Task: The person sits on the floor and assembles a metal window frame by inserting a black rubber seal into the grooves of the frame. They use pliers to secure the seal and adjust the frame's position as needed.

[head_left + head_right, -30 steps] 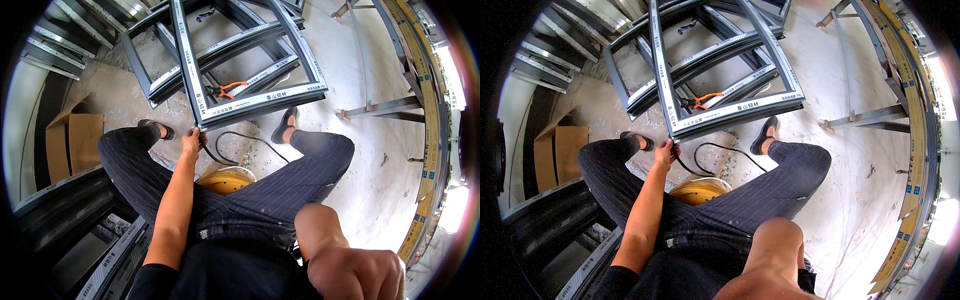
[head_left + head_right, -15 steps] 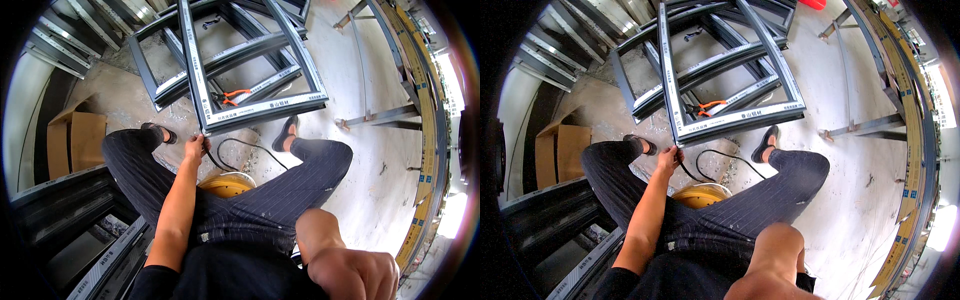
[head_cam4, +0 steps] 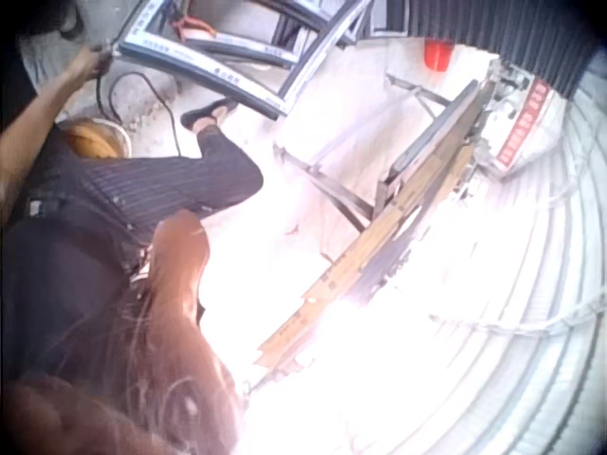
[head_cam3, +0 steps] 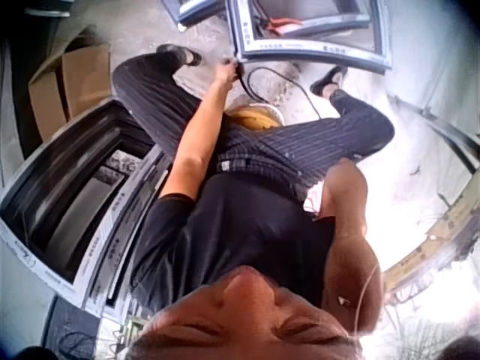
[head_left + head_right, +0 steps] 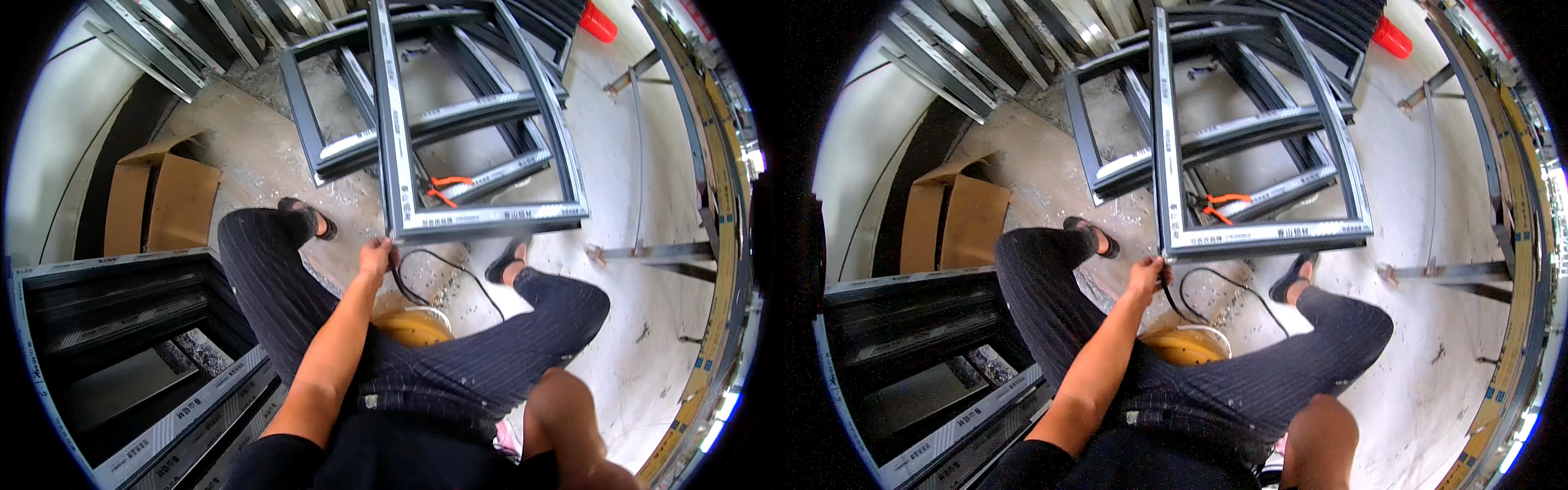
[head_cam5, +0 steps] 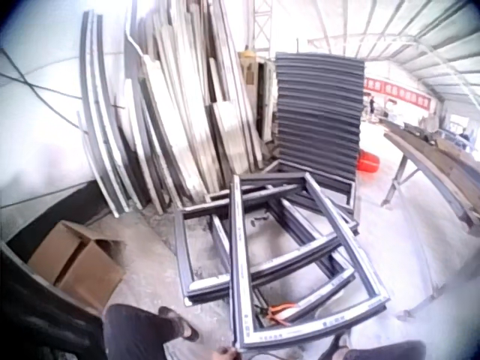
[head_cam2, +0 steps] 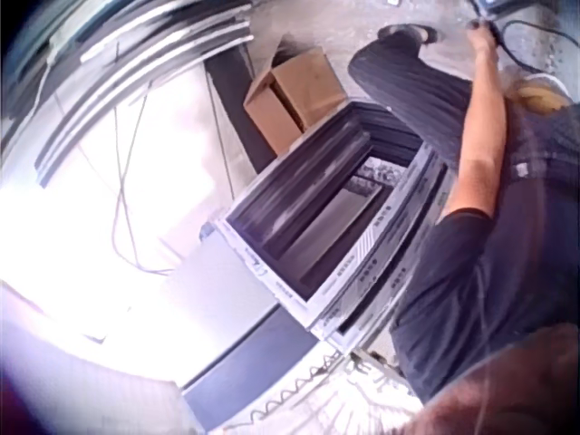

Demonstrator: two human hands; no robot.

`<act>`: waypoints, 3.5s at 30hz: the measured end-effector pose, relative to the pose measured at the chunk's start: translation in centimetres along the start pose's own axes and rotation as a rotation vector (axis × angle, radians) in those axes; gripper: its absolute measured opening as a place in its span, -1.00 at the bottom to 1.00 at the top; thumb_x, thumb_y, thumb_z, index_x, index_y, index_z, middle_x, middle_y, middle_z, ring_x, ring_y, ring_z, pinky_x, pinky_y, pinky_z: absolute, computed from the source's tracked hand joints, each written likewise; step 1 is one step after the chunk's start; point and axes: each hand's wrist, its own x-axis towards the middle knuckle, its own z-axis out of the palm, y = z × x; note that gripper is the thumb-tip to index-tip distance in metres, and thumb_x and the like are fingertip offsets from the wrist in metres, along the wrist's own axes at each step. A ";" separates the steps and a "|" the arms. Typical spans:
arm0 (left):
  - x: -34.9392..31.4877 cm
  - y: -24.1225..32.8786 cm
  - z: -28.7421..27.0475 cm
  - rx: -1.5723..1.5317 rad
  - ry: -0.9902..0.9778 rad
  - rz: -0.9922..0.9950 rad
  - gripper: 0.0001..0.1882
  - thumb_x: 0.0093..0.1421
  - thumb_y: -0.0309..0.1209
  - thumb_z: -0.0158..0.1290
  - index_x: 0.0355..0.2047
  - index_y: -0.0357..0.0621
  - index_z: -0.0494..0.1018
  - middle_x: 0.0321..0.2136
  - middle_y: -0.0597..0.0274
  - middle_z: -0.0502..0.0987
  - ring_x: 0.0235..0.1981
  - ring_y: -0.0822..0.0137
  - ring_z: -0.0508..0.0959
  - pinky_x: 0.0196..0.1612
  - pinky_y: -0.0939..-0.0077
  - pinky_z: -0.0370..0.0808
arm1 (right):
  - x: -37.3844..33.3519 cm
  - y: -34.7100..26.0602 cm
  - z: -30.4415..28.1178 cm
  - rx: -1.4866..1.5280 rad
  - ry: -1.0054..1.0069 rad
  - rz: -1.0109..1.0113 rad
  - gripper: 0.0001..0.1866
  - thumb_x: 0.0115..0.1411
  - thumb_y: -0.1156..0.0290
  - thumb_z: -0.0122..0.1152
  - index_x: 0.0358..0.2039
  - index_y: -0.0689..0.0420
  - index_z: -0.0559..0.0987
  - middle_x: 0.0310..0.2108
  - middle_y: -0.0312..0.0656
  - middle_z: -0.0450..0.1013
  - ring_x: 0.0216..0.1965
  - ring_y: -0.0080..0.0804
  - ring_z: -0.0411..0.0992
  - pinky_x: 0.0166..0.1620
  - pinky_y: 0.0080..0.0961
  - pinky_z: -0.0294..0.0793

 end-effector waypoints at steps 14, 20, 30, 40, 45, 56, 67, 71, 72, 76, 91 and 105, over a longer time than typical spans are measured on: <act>1.9 2.1 0.2 0.144 0.049 0.151 -0.73 0.24 -0.29 -0.02 -0.36 -0.30 0.44 -0.49 0.26 0.47 -0.54 0.41 0.47 -0.55 0.48 0.56 | -25.4 25.9 1.2 -0.554 -0.291 1.377 -0.56 0.03 0.19 0.29 -0.25 0.31 0.47 -0.26 -0.06 0.45 -0.27 -0.33 0.45 -0.17 -0.45 0.42; 1.9 2.3 0.6 0.226 0.107 0.146 -0.72 0.24 -0.31 0.00 -0.36 -0.36 0.42 -0.49 0.22 0.48 -0.57 0.39 0.47 -0.57 0.47 0.56 | -29.7 27.0 1.3 -0.159 -0.335 1.665 -0.61 0.00 0.18 0.30 -0.31 0.25 0.53 -0.40 0.00 0.51 -0.33 -0.17 0.47 -0.22 -0.35 0.42; -1.5 2.4 -1.2 -0.172 -0.023 -0.212 -0.82 0.26 -0.51 -0.13 -0.17 -0.35 0.34 -0.33 0.03 0.52 -0.30 0.16 0.57 -0.20 0.31 0.59 | -20.2 25.4 -3.2 -0.862 -0.226 1.123 -0.83 0.07 0.33 0.18 -0.36 0.13 0.48 -0.43 -0.12 0.46 -0.38 -0.11 0.45 -0.33 -0.28 0.41; -1.3 1.2 -0.7 -0.196 -0.034 -0.185 -0.88 0.18 -0.47 0.06 -0.44 -0.25 0.39 -0.42 0.11 0.54 -0.39 0.30 0.56 -0.26 0.49 0.57 | -21.3 26.4 -3.0 -1.056 -0.344 1.033 -0.86 0.06 0.33 0.16 -0.39 0.10 0.54 -0.49 -0.11 0.42 -0.40 -0.09 0.42 -0.33 -0.22 0.41; -0.8 0.2 0.3 -0.086 0.082 -0.097 -0.88 0.18 -0.49 0.04 -0.41 -0.29 0.37 -0.46 0.13 0.53 -0.47 0.34 0.55 -0.37 0.55 0.57 | -21.3 26.3 -2.8 -1.081 -0.311 0.995 -0.86 0.05 0.34 0.19 -0.39 0.11 0.56 -0.48 -0.11 0.42 -0.41 -0.08 0.41 -0.32 -0.25 0.39; -1.3 -0.4 0.0 -0.174 0.051 -0.058 -0.91 0.15 -0.62 0.01 -0.32 -0.32 0.34 -0.40 0.09 0.53 -0.48 0.32 0.56 -0.41 0.58 0.57 | -21.4 26.1 -2.6 -1.130 -0.253 0.810 -0.89 0.04 0.36 0.19 -0.40 0.05 0.55 -0.42 -0.22 0.41 -0.36 -0.19 0.42 -0.31 -0.29 0.43; -1.3 0.8 -0.9 -0.258 -0.144 -0.195 -0.89 0.18 -0.47 0.05 -0.43 -0.23 0.37 -0.44 0.16 0.52 -0.45 0.35 0.53 -0.33 0.53 0.53 | -22.0 26.1 -3.1 -1.136 -0.305 0.850 -0.89 -0.01 0.38 0.23 -0.42 0.06 0.57 -0.44 -0.22 0.41 -0.34 -0.18 0.40 -0.27 -0.32 0.41; -0.8 -0.4 -0.4 -0.179 -0.044 -0.143 -0.84 0.17 -0.40 0.09 -0.45 -0.23 0.39 -0.49 0.19 0.52 -0.51 0.39 0.53 -0.42 0.60 0.52 | -22.4 26.2 -3.1 -1.114 -0.309 0.856 -0.89 -0.01 0.38 0.23 -0.42 0.06 0.58 -0.42 -0.21 0.42 -0.32 -0.17 0.40 -0.26 -0.31 0.40; -0.8 -0.5 -0.2 -0.139 -0.022 -0.127 -0.84 0.18 -0.39 0.08 -0.45 -0.22 0.39 -0.48 0.19 0.52 -0.49 0.40 0.52 -0.41 0.60 0.51 | -22.5 26.3 -3.1 -1.106 -0.308 0.857 -0.89 -0.01 0.38 0.23 -0.42 0.06 0.57 -0.42 -0.21 0.42 -0.32 -0.17 0.40 -0.25 -0.31 0.40; -1.4 -0.2 0.8 -0.084 0.068 -0.090 -0.85 0.19 -0.41 0.07 -0.47 -0.19 0.39 -0.55 0.24 0.52 -0.54 0.45 0.52 -0.51 0.62 0.49 | -22.4 26.2 -3.2 -1.111 -0.323 0.890 -0.88 -0.01 0.38 0.22 -0.41 0.07 0.57 -0.40 -0.21 0.43 -0.31 -0.17 0.40 -0.25 -0.30 0.39; -0.3 -2.4 1.5 -0.365 -0.044 -0.137 -0.79 0.16 -0.32 0.12 -0.40 -0.14 0.34 -0.54 0.27 0.48 -0.58 0.42 0.48 -0.50 0.57 0.46 | -22.2 26.5 -2.8 -1.184 -0.452 0.889 -0.93 0.02 0.40 0.10 -0.50 0.09 0.52 -0.43 -0.15 0.39 -0.34 -0.14 0.40 -0.31 -0.27 0.44; 4.8 0.3 -5.5 -0.579 0.188 -0.011 -0.82 0.18 -0.33 0.07 -0.52 -0.04 0.35 -0.69 0.35 0.38 -0.69 0.47 0.36 -0.61 0.62 0.36 | -21.1 25.1 -8.6 -0.511 -0.225 1.263 -0.73 0.03 0.32 0.28 -0.34 0.25 0.55 -0.45 -0.07 0.51 -0.38 -0.33 0.51 -0.29 -0.48 0.45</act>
